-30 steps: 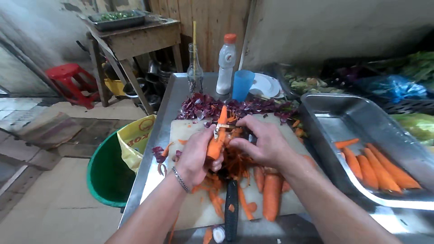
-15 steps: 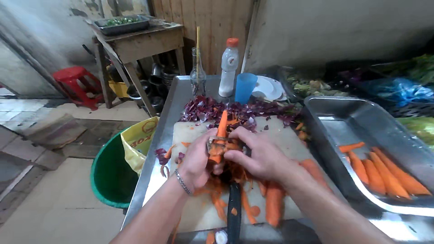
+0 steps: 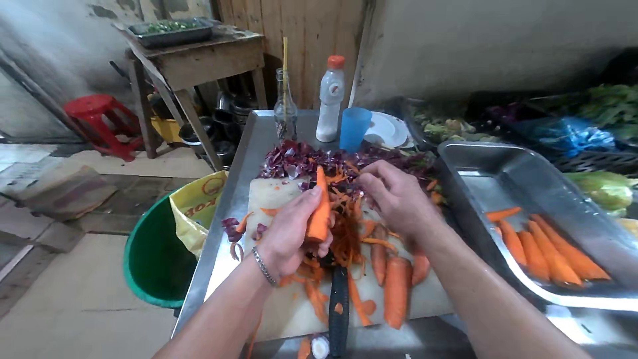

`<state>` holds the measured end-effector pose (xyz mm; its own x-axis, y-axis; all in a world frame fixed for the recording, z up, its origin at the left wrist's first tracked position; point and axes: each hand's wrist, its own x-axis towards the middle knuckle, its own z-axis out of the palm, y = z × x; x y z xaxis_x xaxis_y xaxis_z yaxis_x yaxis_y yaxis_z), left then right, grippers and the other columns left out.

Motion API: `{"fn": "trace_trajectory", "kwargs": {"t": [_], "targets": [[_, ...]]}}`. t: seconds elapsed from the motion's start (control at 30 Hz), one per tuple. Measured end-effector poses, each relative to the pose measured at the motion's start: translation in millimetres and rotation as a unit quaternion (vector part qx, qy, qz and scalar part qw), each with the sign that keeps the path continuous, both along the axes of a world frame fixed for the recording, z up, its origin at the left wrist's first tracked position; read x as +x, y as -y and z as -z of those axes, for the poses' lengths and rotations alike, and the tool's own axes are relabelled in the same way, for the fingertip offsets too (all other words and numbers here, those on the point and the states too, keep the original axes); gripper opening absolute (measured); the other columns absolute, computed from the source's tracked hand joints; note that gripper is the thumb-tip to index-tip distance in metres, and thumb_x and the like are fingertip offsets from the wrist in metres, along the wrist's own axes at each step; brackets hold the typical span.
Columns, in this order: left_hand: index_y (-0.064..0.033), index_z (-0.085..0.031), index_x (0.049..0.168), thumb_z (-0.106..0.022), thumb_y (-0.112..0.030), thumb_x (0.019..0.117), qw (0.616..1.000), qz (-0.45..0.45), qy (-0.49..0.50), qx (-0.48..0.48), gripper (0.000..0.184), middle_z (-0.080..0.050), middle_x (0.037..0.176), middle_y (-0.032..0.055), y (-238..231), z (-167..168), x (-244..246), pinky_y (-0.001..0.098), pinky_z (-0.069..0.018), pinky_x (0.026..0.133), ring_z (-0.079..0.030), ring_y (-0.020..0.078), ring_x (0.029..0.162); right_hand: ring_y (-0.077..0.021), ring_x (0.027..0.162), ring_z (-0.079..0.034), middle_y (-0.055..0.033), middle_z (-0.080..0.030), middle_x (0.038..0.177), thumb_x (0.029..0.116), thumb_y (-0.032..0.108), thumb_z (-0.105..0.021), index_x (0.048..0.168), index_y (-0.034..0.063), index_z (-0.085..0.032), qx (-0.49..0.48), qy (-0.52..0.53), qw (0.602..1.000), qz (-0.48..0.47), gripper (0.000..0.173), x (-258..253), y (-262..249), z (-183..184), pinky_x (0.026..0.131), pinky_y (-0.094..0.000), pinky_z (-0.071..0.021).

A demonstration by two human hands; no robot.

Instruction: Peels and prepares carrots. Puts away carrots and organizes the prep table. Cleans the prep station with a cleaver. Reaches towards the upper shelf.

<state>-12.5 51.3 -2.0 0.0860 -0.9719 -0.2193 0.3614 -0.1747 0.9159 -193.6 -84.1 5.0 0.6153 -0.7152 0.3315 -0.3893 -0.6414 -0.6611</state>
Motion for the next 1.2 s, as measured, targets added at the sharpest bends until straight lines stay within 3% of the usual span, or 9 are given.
{"fn": "trace_trajectory", "kwargs": {"t": [0.13,0.23,0.37,0.57,0.7,0.8,1.0,1.1,1.2], "targets": [[-0.0167,-0.057,0.128,-0.028,-0.056,0.1092,0.998,-0.053,-0.011,0.020,0.053,-0.060,0.083,0.0050,1,0,-1,0.0225,-0.0470,0.044,-0.051,0.0096,0.049,-0.0061,0.051,-0.052,0.0047,-0.059,0.069,0.1090,0.042,-0.038,0.111,0.0133,-0.066,0.048,0.014,0.994,-0.102,0.040,3,-9,1,0.047,-0.0249,-0.0469],[-0.0159,-0.061,0.113,-0.030,-0.061,0.1069,0.992,-0.127,-0.020,0.021,0.055,-0.060,0.078,0.0032,3,4,-4,0.0242,-0.0477,0.044,-0.053,0.0105,0.051,-0.0093,0.061,-0.059,0.0020,-0.062,0.076,0.1032,0.048,-0.052,0.116,0.0123,-0.066,-0.007,-0.003,0.997,-0.074,0.041,11,-29,5,0.056,-0.0328,-0.0524],[-0.0161,-0.064,0.111,-0.036,-0.052,0.1088,0.979,-0.188,-0.072,-0.038,0.045,-0.064,0.077,0.0001,7,14,1,0.0241,-0.0539,0.054,-0.062,0.0085,0.062,-0.0103,0.064,-0.064,0.0047,-0.064,0.076,0.0970,0.064,-0.053,0.114,0.0163,-0.064,-0.120,-0.027,0.989,-0.085,0.052,29,-65,16,0.053,-0.0354,-0.0544],[-0.0151,-0.067,0.114,-0.035,-0.052,0.1091,0.985,-0.157,-0.057,-0.033,0.049,-0.066,0.080,0.0028,3,9,0,0.0256,-0.0540,0.055,-0.063,0.0103,0.063,-0.0167,0.059,-0.064,0.0008,-0.063,0.070,0.0984,0.062,-0.052,0.113,0.0124,-0.064,-0.156,-0.044,0.984,-0.078,0.053,29,-56,16,0.050,-0.0402,-0.0527],[-0.0149,-0.062,0.114,-0.029,-0.056,0.1091,0.991,-0.128,-0.026,-0.022,0.053,-0.060,0.075,0.0055,1,0,-8,0.0224,-0.0439,0.041,-0.051,0.0103,0.048,-0.0158,0.064,-0.064,0.0004,-0.063,0.074,0.1003,0.062,-0.049,0.116,0.0119,-0.064,-0.106,-0.047,0.992,-0.051,0.054,16,-36,12,0.055,-0.0405,-0.0538],[-0.0205,-0.066,0.123,-0.031,-0.055,0.1086,0.992,-0.120,-0.021,-0.040,0.051,-0.065,0.078,0.0025,-1,7,-2,0.0220,-0.0475,0.046,-0.057,0.0079,0.054,-0.0074,0.063,-0.063,0.0065,-0.063,0.074,0.0989,0.064,-0.049,0.112,0.0162,-0.065,-0.106,-0.034,0.987,-0.118,0.052,16,-46,11,0.053,-0.0325,-0.0545],[-0.0213,-0.066,0.126,-0.035,-0.055,0.1079,0.993,-0.105,-0.012,-0.046,0.050,-0.068,0.088,0.0028,-2,8,0,0.0249,-0.0539,0.056,-0.064,0.0093,0.065,-0.0086,0.063,-0.063,0.0062,-0.063,0.073,0.0976,0.063,-0.052,0.110,0.0157,-0.066,-0.163,-0.038,0.977,-0.132,0.051,19,-44,15,0.052,-0.0326,-0.0524],[-0.0179,-0.066,0.124,-0.030,-0.055,0.1092,0.995,-0.099,-0.012,-0.027,0.053,-0.062,0.077,0.0050,-1,2,-6,0.0200,-0.0424,0.041,-0.051,0.0075,0.048,-0.0099,0.065,-0.064,0.0050,-0.063,0.075,0.0984,0.064,-0.051,0.110,0.0160,-0.066,-0.160,-0.037,0.979,-0.124,0.051,14,-33,18,0.054,-0.0350,-0.0531],[-0.0183,-0.064,0.126,-0.030,-0.055,0.1091,0.996,-0.083,-0.013,-0.017,0.053,-0.061,0.076,0.0052,-2,0,-5,0.0200,-0.0417,0.039,-0.049,0.0076,0.046,-0.0086,0.064,-0.062,0.0055,-0.062,0.072,0.0987,0.064,-0.050,0.108,0.0159,-0.067,-0.163,-0.036,0.977,-0.129,0.051,14,-29,18,0.054,-0.0331,-0.0525]]}}
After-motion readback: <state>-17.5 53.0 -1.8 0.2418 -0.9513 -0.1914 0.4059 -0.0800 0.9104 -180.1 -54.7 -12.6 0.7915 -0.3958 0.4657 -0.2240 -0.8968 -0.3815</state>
